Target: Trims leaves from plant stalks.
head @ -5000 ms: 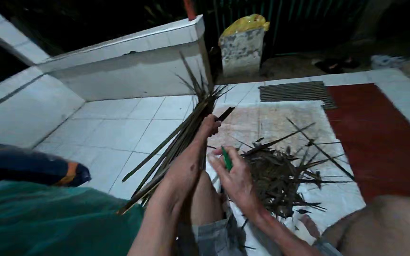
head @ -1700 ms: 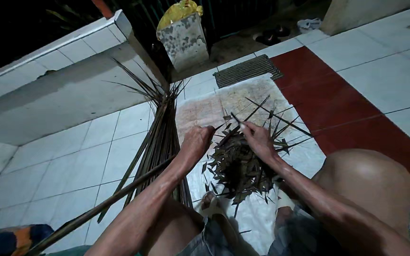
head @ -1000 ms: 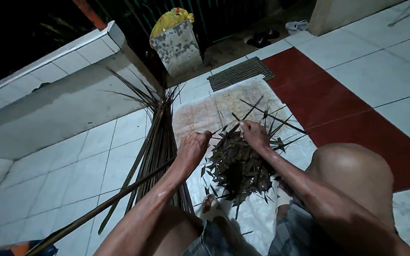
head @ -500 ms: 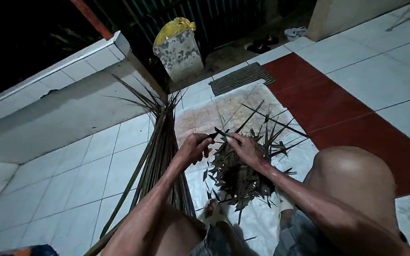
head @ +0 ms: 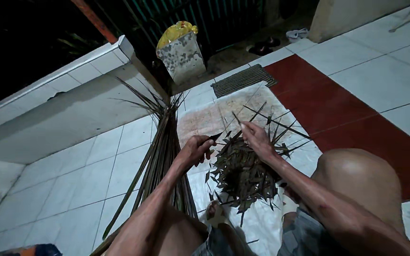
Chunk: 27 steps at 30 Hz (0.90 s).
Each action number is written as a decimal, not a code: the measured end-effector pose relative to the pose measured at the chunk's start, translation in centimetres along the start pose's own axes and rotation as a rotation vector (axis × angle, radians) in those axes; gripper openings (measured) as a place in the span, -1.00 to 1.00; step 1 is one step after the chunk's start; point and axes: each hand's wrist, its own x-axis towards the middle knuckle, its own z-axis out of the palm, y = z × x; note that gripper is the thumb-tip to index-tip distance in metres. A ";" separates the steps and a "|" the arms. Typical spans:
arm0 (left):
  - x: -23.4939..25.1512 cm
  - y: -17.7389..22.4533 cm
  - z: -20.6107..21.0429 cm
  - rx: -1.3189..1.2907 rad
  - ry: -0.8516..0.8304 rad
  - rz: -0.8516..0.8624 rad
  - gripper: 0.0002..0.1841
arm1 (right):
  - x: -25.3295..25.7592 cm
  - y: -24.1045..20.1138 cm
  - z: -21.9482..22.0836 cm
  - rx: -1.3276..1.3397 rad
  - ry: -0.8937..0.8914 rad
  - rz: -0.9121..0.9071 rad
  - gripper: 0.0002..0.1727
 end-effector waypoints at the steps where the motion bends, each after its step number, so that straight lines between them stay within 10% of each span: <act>1: 0.2 0.0 0.1 -0.009 -0.014 0.003 -0.63 | -0.4 -0.2 0.4 0.092 -0.079 0.015 -0.52; 13: -0.2 -0.4 0.1 -0.092 -0.138 -0.005 -0.62 | 0.3 -1.4 1.1 0.243 -0.054 0.014 -0.60; 27: 1.4 -1.4 0.0 0.283 0.228 0.072 -0.67 | -2.7 -2.7 3.9 -0.156 -0.267 -0.078 -0.55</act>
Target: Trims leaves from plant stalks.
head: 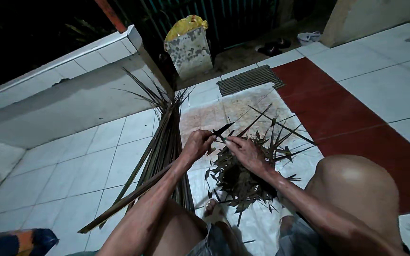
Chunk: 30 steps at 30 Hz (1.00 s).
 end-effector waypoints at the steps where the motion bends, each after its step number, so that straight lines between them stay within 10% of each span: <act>1: 0.0 0.2 0.0 0.011 0.003 0.005 -0.67 | 0.0 0.2 0.1 -0.002 -0.007 0.001 -0.54; 30: -0.2 2.8 2.0 0.393 0.119 -0.021 -0.70 | -0.1 -1.2 0.0 -0.112 0.125 0.130 -0.59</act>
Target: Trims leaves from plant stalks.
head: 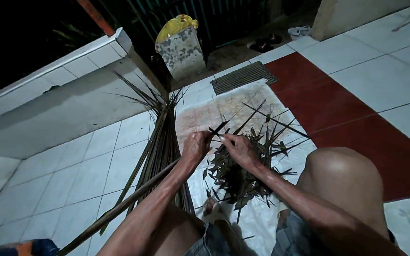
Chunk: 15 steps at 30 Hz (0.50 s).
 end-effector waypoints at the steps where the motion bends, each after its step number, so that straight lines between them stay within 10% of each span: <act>1: 0.0 0.1 0.0 0.004 -0.004 -0.004 -0.70 | 0.0 -0.1 -0.1 -0.007 -0.004 0.009 -0.58; 15: -0.8 1.4 -0.2 0.149 -0.013 0.003 -0.70 | 0.2 0.5 0.4 -0.020 0.032 0.019 -0.58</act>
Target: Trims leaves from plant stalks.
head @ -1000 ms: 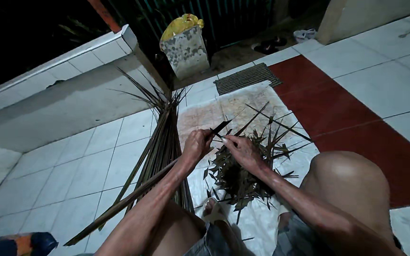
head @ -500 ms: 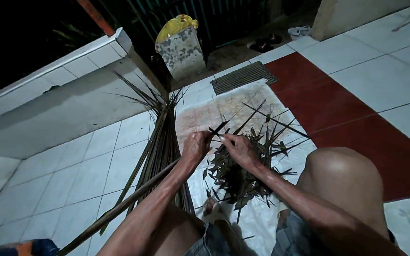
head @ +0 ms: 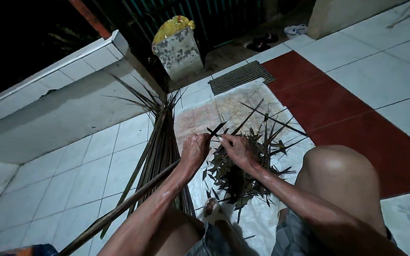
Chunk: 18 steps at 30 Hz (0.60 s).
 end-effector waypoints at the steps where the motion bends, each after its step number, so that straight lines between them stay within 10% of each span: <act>1: 0.0 0.1 0.0 -0.001 -0.005 -0.004 -0.70 | 0.0 0.0 0.0 0.001 0.000 0.004 -0.58; 18: 0.1 -0.6 -0.7 -0.265 -0.126 -0.042 -0.69 | 0.9 1.7 -0.2 -0.018 0.054 0.063 -0.61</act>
